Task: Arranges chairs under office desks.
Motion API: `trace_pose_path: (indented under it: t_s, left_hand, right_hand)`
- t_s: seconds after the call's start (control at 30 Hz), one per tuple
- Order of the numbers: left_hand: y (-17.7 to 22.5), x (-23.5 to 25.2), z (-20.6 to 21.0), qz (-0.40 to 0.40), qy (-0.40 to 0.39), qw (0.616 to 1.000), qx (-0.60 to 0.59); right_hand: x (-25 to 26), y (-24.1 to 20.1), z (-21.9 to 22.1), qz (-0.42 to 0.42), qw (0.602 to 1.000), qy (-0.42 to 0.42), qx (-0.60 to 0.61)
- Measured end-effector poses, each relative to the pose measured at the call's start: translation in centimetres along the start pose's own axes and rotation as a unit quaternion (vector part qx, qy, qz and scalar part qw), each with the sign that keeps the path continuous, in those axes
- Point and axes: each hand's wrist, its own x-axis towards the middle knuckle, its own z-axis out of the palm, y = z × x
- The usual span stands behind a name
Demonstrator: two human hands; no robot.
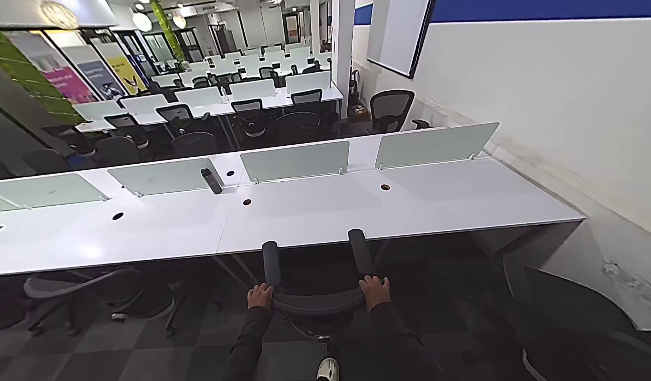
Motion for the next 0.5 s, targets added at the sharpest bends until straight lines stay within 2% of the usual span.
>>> trace_pose_path:
  t_s: [0.3, 0.4, 0.5]
  left_hand:
    - [-0.6, 1.0, -0.1, 0.022, -0.066, 0.998, 0.007]
    - [-0.6, 1.2, -0.7, 0.027, -0.097, 0.995, 0.024]
    - [-0.3, 1.0, -1.3, 0.011, -0.131, 0.991, 0.030]
  right_hand:
    - [-0.8, 0.0, 2.4, 0.065, 0.990, 0.088, 0.092]
    - [-0.6, -0.4, 2.4, 0.087, 0.990, 0.069, 0.086]
    - [-0.9, -0.6, 0.9, 0.087, 0.995, -0.015, 0.055]
